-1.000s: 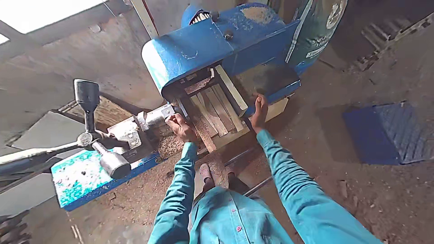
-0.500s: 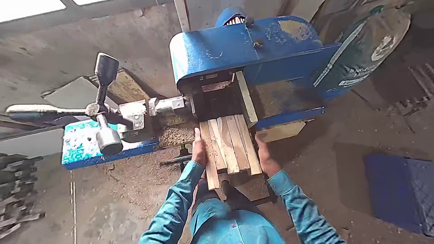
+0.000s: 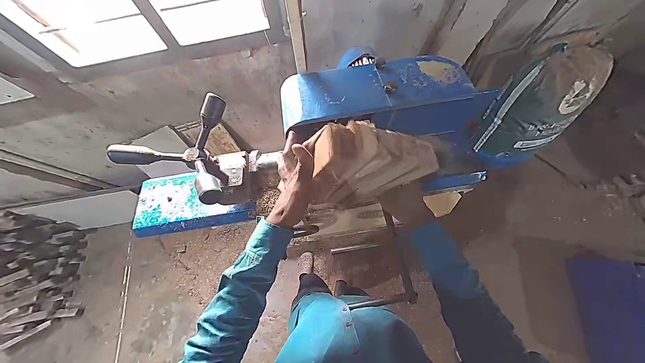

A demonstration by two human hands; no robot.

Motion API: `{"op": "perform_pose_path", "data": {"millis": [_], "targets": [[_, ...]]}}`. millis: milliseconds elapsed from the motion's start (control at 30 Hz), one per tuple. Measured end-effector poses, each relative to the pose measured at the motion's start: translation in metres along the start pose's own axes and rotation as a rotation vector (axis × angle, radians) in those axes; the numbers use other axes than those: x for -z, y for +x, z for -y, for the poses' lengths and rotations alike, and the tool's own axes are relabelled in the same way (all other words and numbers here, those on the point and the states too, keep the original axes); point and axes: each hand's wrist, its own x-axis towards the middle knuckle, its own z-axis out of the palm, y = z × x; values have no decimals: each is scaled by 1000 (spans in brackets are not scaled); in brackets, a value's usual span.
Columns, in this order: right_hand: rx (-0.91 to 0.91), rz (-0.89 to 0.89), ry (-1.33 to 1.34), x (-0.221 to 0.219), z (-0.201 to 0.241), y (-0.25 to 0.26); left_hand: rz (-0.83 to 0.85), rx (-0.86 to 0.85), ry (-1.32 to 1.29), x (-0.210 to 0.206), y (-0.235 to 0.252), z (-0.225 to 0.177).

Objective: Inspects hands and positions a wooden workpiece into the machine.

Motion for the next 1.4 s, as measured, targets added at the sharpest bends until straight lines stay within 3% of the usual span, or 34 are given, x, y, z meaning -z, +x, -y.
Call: {"op": "perform_pose_path", "data": {"millis": [100,167,233,333,433,533,633,700,733,833,900,967,1067,1200,1300,1400], "targets": [[-81,347,174,13,-7,-21,84,-139,-47,-7,-12,26],[-24,413,197,27,-21,-31,64,-152,-217,-18,-13,61],[-59,243,324,33,-45,-43,6,-146,-294,-30,-24,104],[-83,-80,95,14,-44,-52,-109,-211,-400,-43,-43,160],[-31,-26,68,26,-71,-48,-143,-244,-601,-44,-51,178],[-32,57,47,47,-82,-51,-37,-281,-616,-40,-46,185],[41,-146,-63,50,-96,-39,-138,1,-830,-50,-46,187],[12,-246,-83,56,-111,-26,-146,90,-1000,-58,-42,207],[-45,-253,-150,55,-107,-24,-189,114,-962,-61,-39,218],[-270,-169,-119,59,-89,-28,-304,272,-471,-72,-34,223],[-378,-160,-107,57,-78,-23,-335,210,-335,-73,-26,229],[-325,-199,-149,53,-77,-18,-361,55,-270,-71,-16,231],[-169,-289,-238,52,-84,-4,-437,-21,-226,-69,-14,227],[-176,-502,-374,48,-83,-4,-408,205,140,-66,-15,213],[-156,-410,-334,48,-81,3,-422,319,78,-72,-8,204],[-213,-304,-188,43,-80,5,-452,305,-71,-69,-7,197]]}}
